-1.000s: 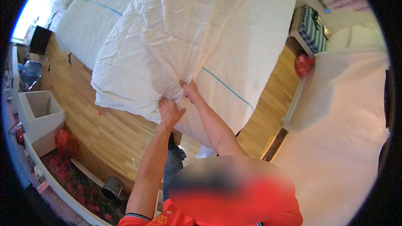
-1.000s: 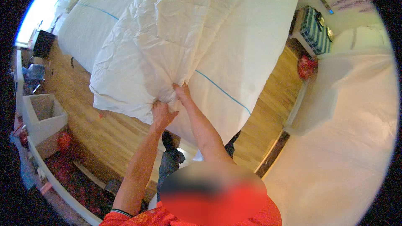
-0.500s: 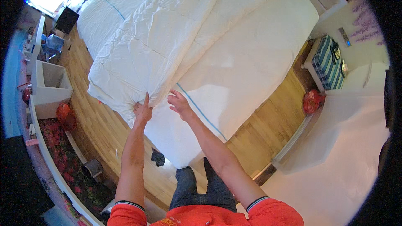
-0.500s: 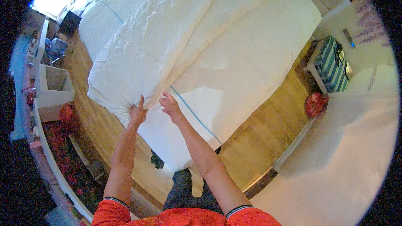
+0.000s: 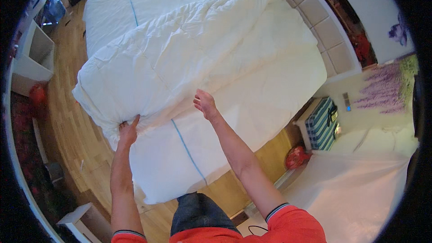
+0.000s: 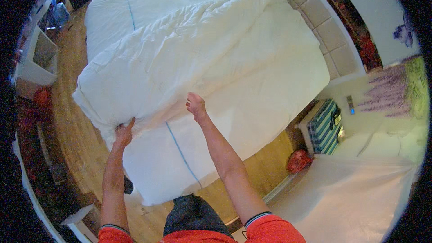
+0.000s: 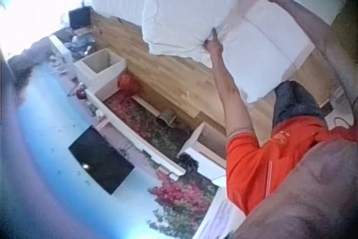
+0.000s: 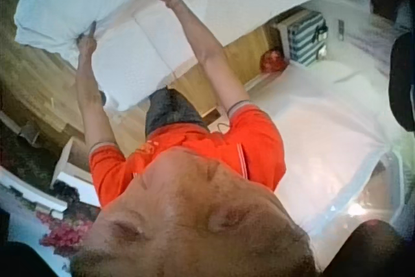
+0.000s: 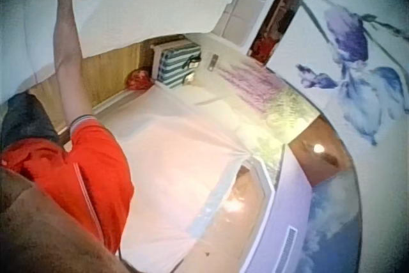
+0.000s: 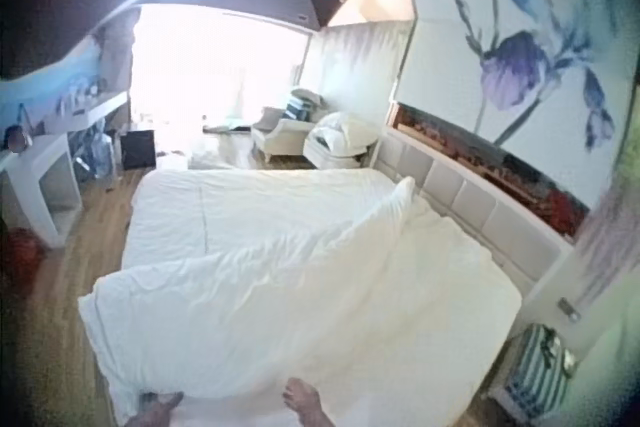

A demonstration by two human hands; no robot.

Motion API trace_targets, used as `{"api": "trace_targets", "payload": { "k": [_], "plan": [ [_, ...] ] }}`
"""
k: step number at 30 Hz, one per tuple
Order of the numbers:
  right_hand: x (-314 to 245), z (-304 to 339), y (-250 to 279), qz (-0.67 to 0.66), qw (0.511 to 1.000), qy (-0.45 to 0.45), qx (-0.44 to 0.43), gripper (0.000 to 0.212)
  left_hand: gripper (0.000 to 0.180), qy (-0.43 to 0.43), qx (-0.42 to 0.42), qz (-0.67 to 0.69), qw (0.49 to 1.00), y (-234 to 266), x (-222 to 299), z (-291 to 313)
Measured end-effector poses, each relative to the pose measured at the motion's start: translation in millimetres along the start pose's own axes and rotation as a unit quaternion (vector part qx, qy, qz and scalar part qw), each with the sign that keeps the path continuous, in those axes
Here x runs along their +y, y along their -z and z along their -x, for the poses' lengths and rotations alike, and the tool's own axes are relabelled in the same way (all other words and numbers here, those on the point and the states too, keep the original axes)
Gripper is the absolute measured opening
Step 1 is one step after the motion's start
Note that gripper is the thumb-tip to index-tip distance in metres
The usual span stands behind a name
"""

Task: The person folds a large white duvet on a bed. They smooth the surface, fold the duvet in half lengthwise, then fold it again into a compact rectangle.

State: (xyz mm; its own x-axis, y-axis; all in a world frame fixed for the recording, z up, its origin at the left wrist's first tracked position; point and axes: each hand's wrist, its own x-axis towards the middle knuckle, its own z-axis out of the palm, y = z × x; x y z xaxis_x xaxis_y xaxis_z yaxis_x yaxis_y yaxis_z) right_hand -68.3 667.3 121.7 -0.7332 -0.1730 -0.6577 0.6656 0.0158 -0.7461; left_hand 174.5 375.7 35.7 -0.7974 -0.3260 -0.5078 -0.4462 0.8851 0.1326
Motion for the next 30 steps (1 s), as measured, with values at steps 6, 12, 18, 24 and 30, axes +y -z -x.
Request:
{"api": "trace_targets", "payload": {
  "k": [6, 12, 18, 24, 30],
  "plan": [
    [-27, -64, 33, 0.128, 0.992, -0.021, -0.004, 0.056, 0.083, 0.011, 0.047, -0.002, 0.999, 3, 14, 9],
    [-42, -108, 34, 0.121, 0.992, -0.034, -0.023, 0.051, 0.085, 0.056, 0.041, 0.006, 0.998, 16, 29, 19],
    [-38, -138, 33, 0.129, 0.991, 0.041, -0.025, 0.029, 0.072, 0.169, 0.057, 0.007, 0.984, 43, 88, 24],
    [-58, -128, 44, 0.124, 0.982, -0.041, -0.134, 0.021, 0.07, -0.041, 0.335, 0.141, 0.931, 104, 280, -37],
    [-97, -165, 110, 0.09, 0.965, -0.034, -0.245, 0.022, 0.072, 0.093, 0.225, 0.152, 0.958, 134, 391, -132]
  ]
}}
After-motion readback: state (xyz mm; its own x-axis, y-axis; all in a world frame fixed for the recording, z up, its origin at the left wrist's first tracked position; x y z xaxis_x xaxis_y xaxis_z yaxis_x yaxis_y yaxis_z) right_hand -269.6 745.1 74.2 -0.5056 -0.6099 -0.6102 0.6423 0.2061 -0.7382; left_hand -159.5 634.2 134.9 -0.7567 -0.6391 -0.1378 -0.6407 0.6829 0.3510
